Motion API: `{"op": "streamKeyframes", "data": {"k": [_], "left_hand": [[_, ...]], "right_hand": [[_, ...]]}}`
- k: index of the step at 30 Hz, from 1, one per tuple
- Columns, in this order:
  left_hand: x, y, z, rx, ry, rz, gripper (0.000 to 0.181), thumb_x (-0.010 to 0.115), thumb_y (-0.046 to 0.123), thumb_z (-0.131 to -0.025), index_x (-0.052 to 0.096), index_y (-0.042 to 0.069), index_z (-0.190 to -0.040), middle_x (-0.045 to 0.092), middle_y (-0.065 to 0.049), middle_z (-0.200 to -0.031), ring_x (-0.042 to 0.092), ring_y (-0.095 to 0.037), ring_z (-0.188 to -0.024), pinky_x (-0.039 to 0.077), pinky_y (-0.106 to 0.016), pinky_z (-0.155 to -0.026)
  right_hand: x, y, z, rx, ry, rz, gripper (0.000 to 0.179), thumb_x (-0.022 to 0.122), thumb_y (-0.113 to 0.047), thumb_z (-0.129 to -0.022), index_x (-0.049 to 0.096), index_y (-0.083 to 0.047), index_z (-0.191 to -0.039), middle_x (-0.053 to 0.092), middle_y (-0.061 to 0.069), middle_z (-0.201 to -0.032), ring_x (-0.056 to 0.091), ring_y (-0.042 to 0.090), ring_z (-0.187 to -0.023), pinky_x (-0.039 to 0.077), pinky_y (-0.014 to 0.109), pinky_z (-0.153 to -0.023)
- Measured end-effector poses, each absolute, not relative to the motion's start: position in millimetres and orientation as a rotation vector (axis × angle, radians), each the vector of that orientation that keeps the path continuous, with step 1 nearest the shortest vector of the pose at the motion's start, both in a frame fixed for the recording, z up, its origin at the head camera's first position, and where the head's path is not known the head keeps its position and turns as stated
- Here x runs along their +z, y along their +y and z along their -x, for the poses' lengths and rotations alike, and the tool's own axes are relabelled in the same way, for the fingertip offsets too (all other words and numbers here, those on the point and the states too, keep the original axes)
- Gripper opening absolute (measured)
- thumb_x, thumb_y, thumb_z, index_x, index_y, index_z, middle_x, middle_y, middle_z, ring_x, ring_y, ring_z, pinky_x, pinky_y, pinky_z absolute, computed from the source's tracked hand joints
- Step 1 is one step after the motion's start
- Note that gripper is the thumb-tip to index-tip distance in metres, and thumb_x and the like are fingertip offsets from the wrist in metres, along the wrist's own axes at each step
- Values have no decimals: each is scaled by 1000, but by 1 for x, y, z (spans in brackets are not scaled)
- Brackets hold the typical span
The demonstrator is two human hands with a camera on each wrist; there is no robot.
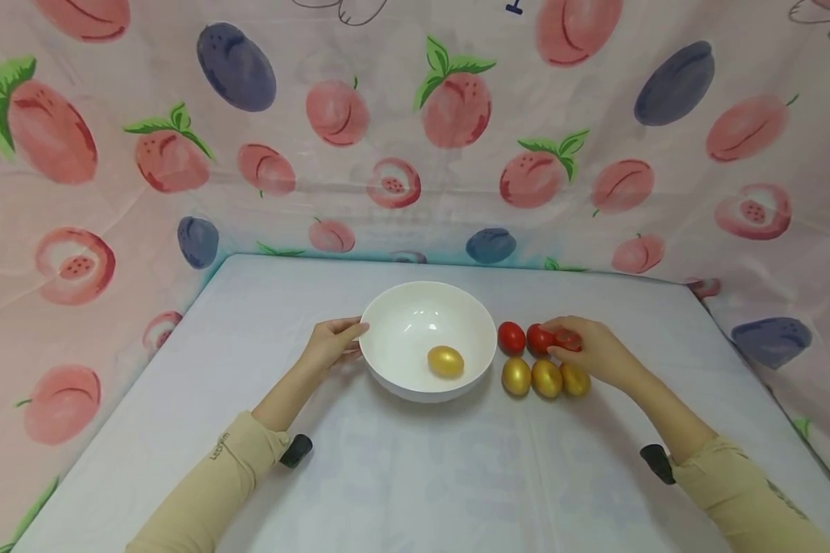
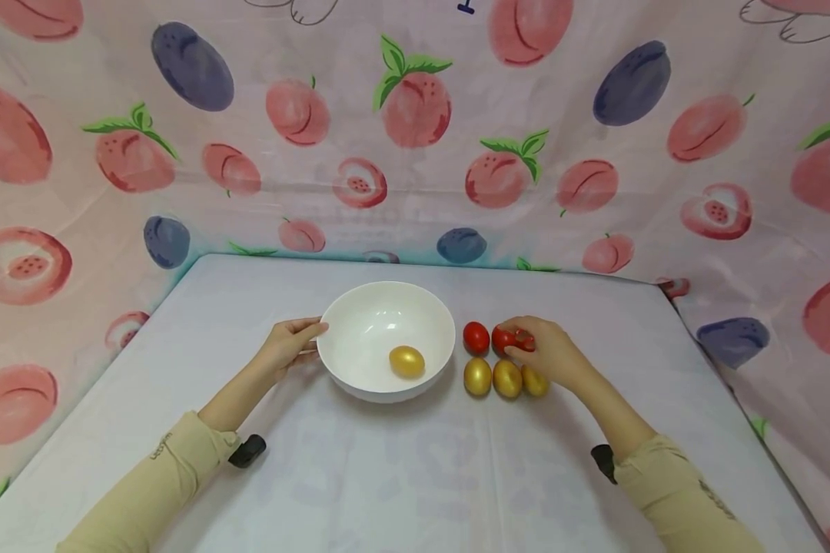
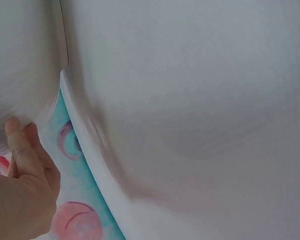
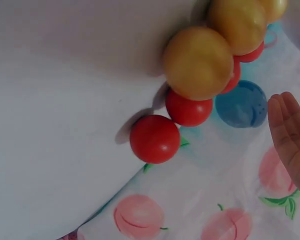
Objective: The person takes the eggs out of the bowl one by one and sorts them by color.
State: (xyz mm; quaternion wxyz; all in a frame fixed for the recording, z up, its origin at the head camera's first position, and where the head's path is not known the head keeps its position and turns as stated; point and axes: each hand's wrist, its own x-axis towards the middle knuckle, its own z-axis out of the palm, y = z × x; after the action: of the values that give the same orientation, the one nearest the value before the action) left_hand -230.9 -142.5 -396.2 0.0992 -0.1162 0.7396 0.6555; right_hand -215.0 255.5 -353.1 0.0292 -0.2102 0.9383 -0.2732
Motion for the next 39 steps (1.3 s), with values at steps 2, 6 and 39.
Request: {"op": "streamKeyframes", "data": {"k": [2,6,39], "left_hand": [[-396,-142,231,1942,2183,348,45,60,21,-92,52,-1,-131,58,-24,-125,64,-4,-67,58,-17,-67],[-395,-142,232,1956,2169,354,45,60,21,-92,53,-1,-131,59,-23,-125,65,-4,-68,59,-17,-67],[-396,-144,234,1997,2147,346,43,61,18,-91,55,-6,-126,68,-11,-102,64,-4,-64,58,-17,-63]], "right_hand": [[-351,252,216,-850,2888,653,35,65,-7,-87,59,-1,-121,62,21,-117,58,37,-104,54,53,-89],[-347,244,219,-845,2889,652,34,65,-9,-87,59,-3,-120,62,20,-117,58,36,-104,54,52,-88],[-327,162,243,-879,2665,880,42,69,-14,-85,59,-7,-125,62,15,-120,57,33,-107,55,44,-90]]}}
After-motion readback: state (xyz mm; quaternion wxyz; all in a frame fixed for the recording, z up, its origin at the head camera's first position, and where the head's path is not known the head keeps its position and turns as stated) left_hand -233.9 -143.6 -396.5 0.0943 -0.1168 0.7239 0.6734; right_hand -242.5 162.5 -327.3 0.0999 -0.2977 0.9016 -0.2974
